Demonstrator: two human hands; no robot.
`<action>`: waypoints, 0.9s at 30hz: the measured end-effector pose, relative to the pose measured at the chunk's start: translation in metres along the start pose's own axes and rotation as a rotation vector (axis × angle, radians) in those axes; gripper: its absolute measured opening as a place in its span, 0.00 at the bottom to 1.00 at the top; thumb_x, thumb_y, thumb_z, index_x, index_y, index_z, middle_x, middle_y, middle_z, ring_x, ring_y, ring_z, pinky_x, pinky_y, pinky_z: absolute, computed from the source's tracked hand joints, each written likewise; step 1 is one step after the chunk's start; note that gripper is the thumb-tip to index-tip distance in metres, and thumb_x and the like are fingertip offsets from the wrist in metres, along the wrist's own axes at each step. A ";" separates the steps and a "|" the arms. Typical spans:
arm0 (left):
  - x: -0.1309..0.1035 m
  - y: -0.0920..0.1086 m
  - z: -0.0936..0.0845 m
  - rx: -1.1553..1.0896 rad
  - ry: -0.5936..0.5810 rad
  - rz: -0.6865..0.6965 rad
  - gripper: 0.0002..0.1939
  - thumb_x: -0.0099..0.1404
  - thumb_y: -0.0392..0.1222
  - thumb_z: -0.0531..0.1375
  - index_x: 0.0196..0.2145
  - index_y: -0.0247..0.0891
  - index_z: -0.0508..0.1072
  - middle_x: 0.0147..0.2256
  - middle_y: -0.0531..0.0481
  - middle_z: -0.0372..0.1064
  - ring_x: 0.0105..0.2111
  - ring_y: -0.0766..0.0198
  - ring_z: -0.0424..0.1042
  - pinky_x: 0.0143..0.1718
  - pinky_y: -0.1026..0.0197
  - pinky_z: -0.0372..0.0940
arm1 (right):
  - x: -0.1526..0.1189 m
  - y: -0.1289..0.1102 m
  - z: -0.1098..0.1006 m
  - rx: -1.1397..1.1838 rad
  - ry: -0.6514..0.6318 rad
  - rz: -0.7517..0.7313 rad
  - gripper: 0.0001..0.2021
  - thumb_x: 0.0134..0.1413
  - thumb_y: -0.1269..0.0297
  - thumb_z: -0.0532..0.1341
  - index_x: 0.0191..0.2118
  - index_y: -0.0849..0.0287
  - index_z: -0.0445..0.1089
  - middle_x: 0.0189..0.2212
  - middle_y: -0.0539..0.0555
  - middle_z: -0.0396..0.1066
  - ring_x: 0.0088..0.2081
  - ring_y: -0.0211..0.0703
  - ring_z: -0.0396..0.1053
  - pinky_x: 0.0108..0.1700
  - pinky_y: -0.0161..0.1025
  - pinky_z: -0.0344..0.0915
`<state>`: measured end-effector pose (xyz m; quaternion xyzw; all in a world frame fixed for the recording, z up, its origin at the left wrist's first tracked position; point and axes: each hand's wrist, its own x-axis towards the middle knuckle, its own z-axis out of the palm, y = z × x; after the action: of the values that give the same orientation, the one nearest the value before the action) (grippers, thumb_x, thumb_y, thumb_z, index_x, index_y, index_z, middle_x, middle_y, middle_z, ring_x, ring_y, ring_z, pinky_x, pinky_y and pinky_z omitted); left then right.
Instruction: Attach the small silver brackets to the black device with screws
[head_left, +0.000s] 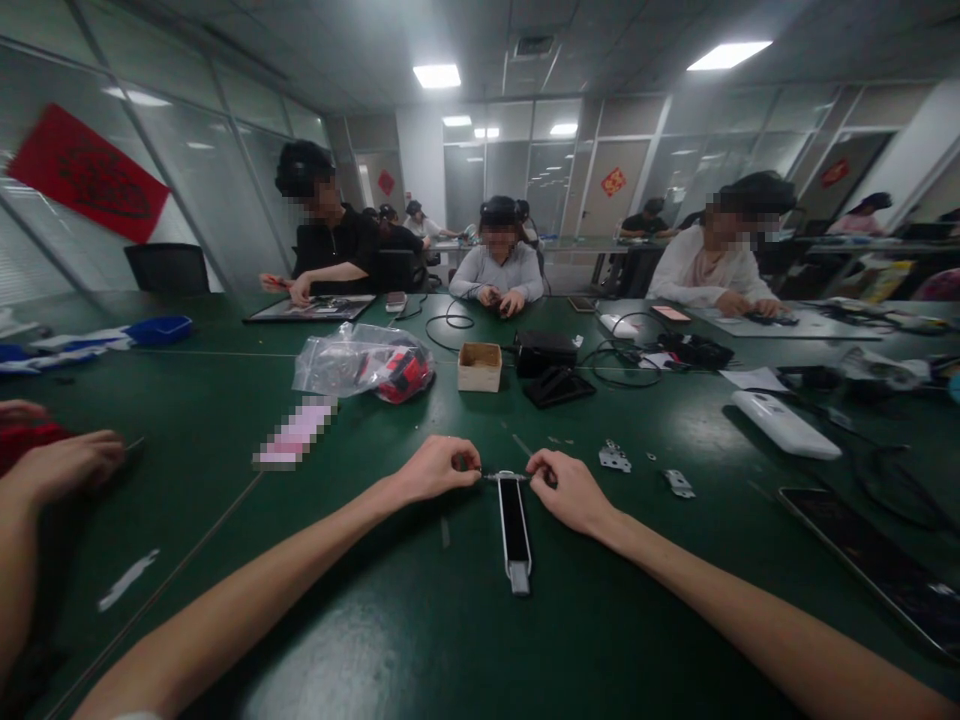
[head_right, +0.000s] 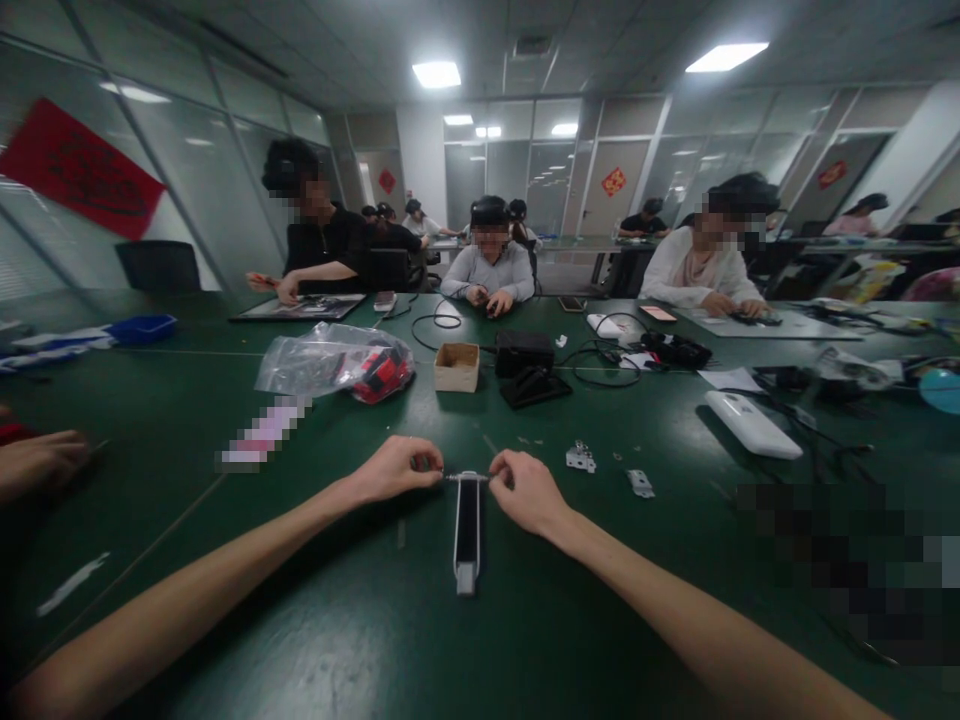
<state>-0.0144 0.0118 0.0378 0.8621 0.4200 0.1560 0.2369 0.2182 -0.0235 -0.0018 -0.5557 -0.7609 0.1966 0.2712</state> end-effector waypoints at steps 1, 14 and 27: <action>0.000 0.000 0.001 0.001 -0.009 0.000 0.07 0.56 0.40 0.60 0.32 0.37 0.75 0.28 0.53 0.71 0.27 0.66 0.68 0.31 0.67 0.59 | 0.000 0.001 0.001 -0.018 -0.013 -0.001 0.06 0.51 0.69 0.55 0.32 0.60 0.68 0.28 0.52 0.69 0.31 0.40 0.64 0.34 0.39 0.60; 0.000 -0.003 0.010 -0.024 -0.039 0.027 0.08 0.57 0.41 0.59 0.34 0.37 0.76 0.29 0.53 0.72 0.28 0.66 0.69 0.31 0.68 0.59 | 0.000 0.004 0.001 -0.058 -0.031 -0.038 0.04 0.51 0.70 0.55 0.31 0.59 0.67 0.29 0.52 0.68 0.31 0.41 0.64 0.35 0.40 0.60; -0.001 -0.004 0.015 -0.062 -0.014 0.010 0.07 0.57 0.40 0.60 0.33 0.36 0.75 0.29 0.53 0.73 0.28 0.67 0.70 0.32 0.69 0.61 | -0.001 0.000 -0.001 -0.024 -0.054 -0.024 0.05 0.53 0.67 0.54 0.32 0.59 0.67 0.30 0.52 0.67 0.31 0.41 0.64 0.35 0.41 0.61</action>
<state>-0.0102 0.0091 0.0227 0.8574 0.4091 0.1640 0.2656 0.2193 -0.0242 -0.0014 -0.5441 -0.7770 0.1992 0.2461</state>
